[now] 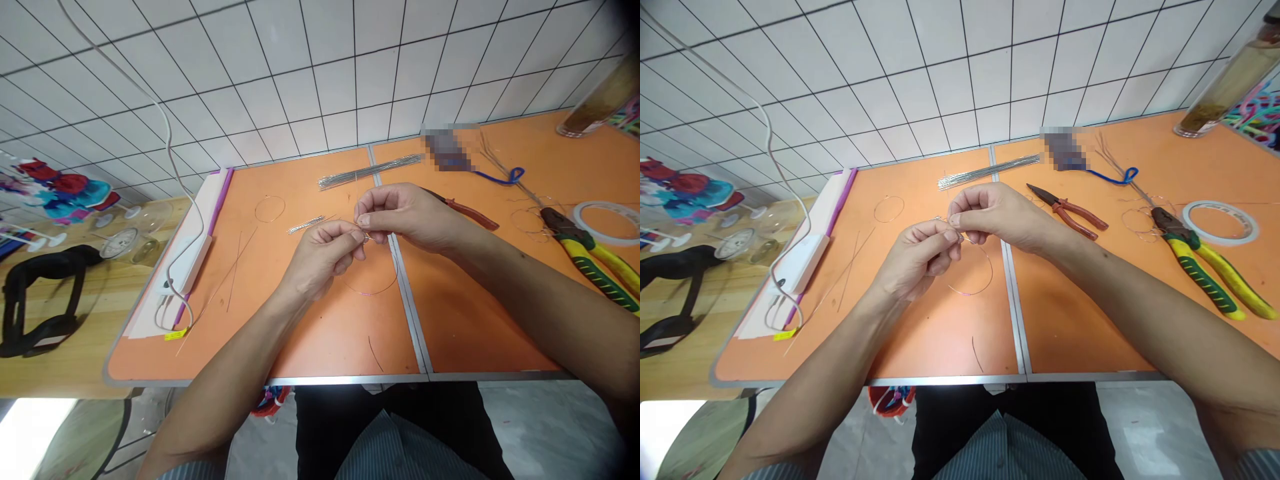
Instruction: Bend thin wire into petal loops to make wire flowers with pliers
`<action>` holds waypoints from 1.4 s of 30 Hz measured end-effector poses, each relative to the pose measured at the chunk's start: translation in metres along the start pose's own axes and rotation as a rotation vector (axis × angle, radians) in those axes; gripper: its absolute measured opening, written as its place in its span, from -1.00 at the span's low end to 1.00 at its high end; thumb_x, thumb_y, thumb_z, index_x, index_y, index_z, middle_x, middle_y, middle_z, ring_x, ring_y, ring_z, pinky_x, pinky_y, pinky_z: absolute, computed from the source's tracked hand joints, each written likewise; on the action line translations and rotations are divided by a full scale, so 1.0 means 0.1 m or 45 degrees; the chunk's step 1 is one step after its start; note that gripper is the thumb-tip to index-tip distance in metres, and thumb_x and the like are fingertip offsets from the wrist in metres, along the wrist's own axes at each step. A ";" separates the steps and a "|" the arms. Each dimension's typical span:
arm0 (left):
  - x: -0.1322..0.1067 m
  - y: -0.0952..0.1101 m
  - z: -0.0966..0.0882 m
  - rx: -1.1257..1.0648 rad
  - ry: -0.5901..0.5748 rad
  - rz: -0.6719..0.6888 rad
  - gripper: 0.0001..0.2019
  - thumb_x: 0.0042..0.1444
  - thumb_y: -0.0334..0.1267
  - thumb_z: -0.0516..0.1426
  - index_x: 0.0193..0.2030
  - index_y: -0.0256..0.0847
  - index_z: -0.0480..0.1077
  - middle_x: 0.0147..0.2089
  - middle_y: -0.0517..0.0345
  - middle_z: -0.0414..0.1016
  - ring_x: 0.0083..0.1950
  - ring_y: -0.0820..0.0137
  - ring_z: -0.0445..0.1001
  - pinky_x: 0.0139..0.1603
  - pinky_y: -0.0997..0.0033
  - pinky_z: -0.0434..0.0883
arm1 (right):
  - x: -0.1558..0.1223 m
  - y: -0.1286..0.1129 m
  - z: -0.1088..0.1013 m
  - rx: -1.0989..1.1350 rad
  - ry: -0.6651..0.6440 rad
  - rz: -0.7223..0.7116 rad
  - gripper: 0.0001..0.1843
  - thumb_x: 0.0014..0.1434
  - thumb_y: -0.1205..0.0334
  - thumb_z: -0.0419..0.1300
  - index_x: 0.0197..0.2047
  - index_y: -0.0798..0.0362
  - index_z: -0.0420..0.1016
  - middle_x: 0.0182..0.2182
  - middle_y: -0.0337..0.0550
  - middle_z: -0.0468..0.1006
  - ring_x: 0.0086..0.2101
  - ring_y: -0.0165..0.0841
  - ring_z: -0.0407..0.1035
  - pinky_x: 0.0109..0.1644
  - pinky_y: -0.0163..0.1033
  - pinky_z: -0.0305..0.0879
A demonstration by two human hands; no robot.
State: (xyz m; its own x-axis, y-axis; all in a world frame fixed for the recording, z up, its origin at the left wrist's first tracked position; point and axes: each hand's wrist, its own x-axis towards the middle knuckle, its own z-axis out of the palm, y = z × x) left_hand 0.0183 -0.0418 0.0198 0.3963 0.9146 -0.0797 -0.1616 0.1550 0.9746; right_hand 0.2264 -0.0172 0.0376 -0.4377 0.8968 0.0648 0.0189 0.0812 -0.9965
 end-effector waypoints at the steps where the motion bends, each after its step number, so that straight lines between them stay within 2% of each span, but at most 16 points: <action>1: 0.00 0.00 0.00 0.003 0.004 -0.008 -0.77 0.16 -0.16 0.41 -0.41 -0.20 0.53 -0.47 0.22 0.52 -0.58 0.62 0.08 -0.54 0.46 -0.01 | 0.00 -0.01 0.00 -0.015 0.005 -0.002 -0.88 0.31 0.26 0.47 -0.28 0.00 0.67 -0.41 -0.26 0.60 -0.41 -0.44 0.41 -0.30 -0.30 0.40; 7: 0.00 0.02 0.01 0.002 0.021 -0.048 -0.77 0.12 -0.13 0.44 -0.33 -0.20 0.57 -0.49 0.25 0.45 -0.57 0.61 0.06 -0.54 0.46 -0.05 | 0.00 -0.05 0.03 -0.058 0.070 -0.033 -0.82 0.28 0.26 0.50 -0.33 -0.01 0.62 -0.45 -0.27 0.55 -0.43 -0.43 0.40 -0.31 -0.28 0.39; 11: -0.01 0.02 0.02 0.003 0.022 -0.038 -0.87 0.16 -0.21 0.39 -0.23 -0.21 0.61 -0.49 0.23 0.48 -0.57 0.59 0.10 -0.53 0.46 -0.03 | -0.01 -0.07 0.03 -0.106 0.089 -0.042 -0.82 0.31 0.30 0.46 -0.34 -0.01 0.60 -0.44 -0.25 0.56 -0.40 -0.41 0.42 -0.29 -0.28 0.40; 15: -0.01 0.02 0.03 0.022 0.020 0.009 -0.93 0.17 -0.28 0.34 -0.29 -0.22 0.59 -0.46 0.20 0.52 -0.57 0.61 0.10 -0.53 0.46 -0.01 | -0.02 -0.07 0.02 -0.103 0.070 -0.030 -0.83 0.33 0.29 0.44 -0.31 -0.01 0.60 -0.43 -0.23 0.57 -0.39 -0.38 0.44 -0.27 -0.26 0.42; 22: -0.01 0.01 0.03 0.044 0.020 0.003 -0.78 0.18 -0.13 0.44 -0.30 -0.22 0.60 -0.49 0.24 0.45 -0.56 0.60 0.07 -0.53 0.44 -0.05 | 0.00 -0.06 0.02 -0.067 0.049 -0.020 -0.83 0.26 0.25 0.50 -0.33 0.00 0.63 -0.44 -0.25 0.57 -0.43 -0.42 0.39 -0.31 -0.26 0.35; 30: -0.02 0.04 0.04 0.058 0.038 -0.033 -0.72 0.11 -0.06 0.48 -0.29 -0.19 0.58 -0.55 0.33 0.32 -0.56 0.58 0.04 -0.52 0.43 -0.07 | -0.01 -0.10 0.05 -0.118 0.101 -0.020 -0.83 0.22 0.35 0.46 -0.38 -0.01 0.63 -0.47 -0.26 0.54 -0.45 -0.42 0.36 -0.34 -0.25 0.31; 42: 0.01 -0.02 0.00 0.072 0.062 -0.011 -0.73 0.13 -0.10 0.47 -0.31 -0.19 0.55 -0.38 0.28 0.44 -0.57 0.64 0.00 -0.54 0.40 -0.09 | -0.01 -0.09 0.07 -0.149 0.125 0.013 -0.84 0.24 0.38 0.42 -0.37 -0.01 0.64 -0.49 -0.26 0.55 -0.44 -0.41 0.37 -0.35 -0.26 0.32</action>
State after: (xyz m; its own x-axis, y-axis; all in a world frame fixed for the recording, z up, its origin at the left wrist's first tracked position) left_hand 0.0193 -0.0411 0.0181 0.3529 0.9307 -0.0965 -0.1068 0.1425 0.9840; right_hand 0.2200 -0.0222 0.0464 -0.3472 0.9355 0.0650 0.1305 0.1168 -0.9845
